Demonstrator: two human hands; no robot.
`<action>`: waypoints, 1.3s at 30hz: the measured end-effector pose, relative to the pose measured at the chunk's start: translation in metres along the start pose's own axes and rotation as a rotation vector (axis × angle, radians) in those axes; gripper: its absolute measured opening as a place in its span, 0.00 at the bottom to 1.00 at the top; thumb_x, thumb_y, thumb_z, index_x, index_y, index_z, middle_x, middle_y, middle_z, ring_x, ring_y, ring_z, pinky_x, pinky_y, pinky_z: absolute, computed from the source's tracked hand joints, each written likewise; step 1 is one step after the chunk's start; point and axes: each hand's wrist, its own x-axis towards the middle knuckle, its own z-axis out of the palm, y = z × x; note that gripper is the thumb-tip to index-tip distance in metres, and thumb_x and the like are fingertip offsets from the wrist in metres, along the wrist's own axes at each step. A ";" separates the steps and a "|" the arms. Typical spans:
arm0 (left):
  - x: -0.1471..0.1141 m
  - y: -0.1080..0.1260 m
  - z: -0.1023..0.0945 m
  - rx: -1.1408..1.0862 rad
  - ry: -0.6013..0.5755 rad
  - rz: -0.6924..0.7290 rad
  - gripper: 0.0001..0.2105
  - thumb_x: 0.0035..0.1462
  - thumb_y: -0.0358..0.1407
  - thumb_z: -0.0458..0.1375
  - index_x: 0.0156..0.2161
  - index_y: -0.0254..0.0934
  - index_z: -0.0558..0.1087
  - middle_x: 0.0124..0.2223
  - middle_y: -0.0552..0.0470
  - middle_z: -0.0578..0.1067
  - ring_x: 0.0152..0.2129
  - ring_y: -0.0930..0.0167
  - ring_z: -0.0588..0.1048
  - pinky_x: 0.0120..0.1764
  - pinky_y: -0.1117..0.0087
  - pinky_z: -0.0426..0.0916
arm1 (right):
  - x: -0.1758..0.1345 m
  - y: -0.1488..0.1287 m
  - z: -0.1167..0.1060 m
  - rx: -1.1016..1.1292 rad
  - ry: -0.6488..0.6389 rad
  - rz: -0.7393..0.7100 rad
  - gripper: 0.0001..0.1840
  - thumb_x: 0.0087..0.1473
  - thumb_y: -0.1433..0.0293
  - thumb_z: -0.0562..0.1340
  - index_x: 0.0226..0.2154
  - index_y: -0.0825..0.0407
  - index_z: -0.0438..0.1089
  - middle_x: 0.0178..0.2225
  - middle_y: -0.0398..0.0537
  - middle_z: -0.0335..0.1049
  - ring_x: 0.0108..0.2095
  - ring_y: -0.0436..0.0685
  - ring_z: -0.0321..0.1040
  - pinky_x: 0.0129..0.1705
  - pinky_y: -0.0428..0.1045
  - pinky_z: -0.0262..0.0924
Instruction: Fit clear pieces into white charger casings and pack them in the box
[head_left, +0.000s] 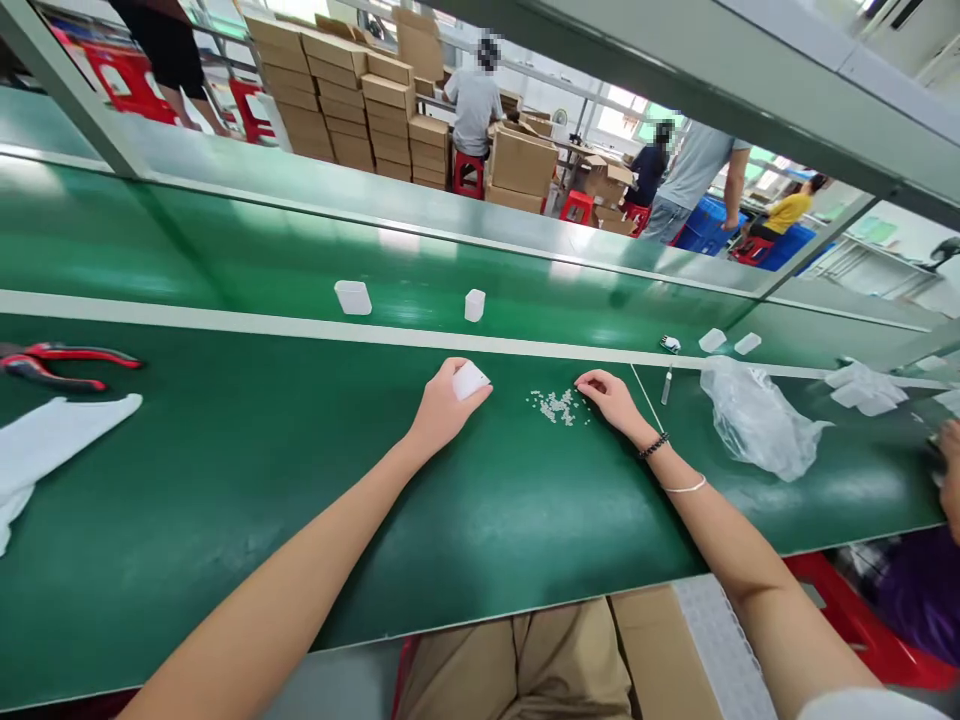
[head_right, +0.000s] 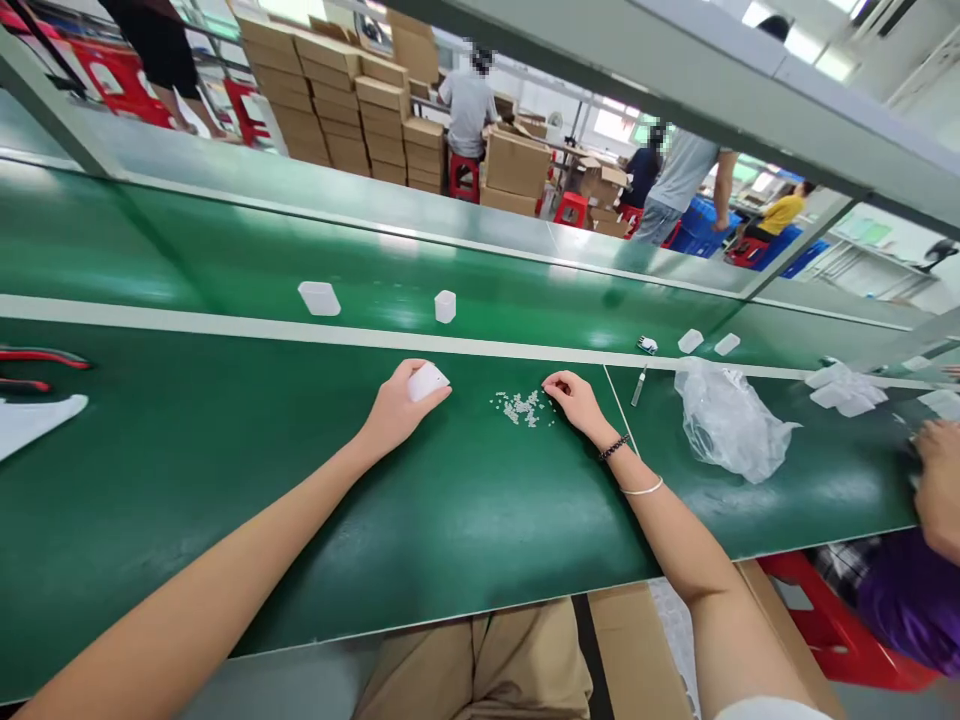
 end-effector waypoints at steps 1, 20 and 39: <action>0.000 0.001 -0.001 0.000 -0.002 -0.004 0.20 0.51 0.48 0.60 0.45 0.38 0.67 0.41 0.50 0.74 0.36 0.66 0.72 0.39 0.67 0.67 | -0.001 -0.001 0.001 -0.005 0.007 -0.005 0.16 0.55 0.57 0.60 0.34 0.53 0.73 0.32 0.47 0.72 0.30 0.53 0.62 0.34 0.49 0.58; 0.010 -0.013 -0.033 -0.047 -0.141 0.042 0.21 0.44 0.46 0.66 0.43 0.38 0.72 0.36 0.53 0.76 0.31 0.70 0.72 0.34 0.70 0.65 | 0.008 -0.056 0.048 -0.149 -0.112 -0.368 0.14 0.63 0.60 0.52 0.32 0.50 0.65 0.34 0.52 0.70 0.37 0.60 0.66 0.42 0.55 0.61; 0.017 -0.020 -0.042 -0.101 -0.221 -0.045 0.24 0.39 0.51 0.68 0.38 0.35 0.77 0.34 0.54 0.76 0.30 0.73 0.71 0.32 0.73 0.61 | 0.027 -0.116 0.125 0.181 -0.148 -0.417 0.13 0.61 0.58 0.58 0.34 0.50 0.70 0.32 0.46 0.71 0.32 0.55 0.66 0.36 0.50 0.60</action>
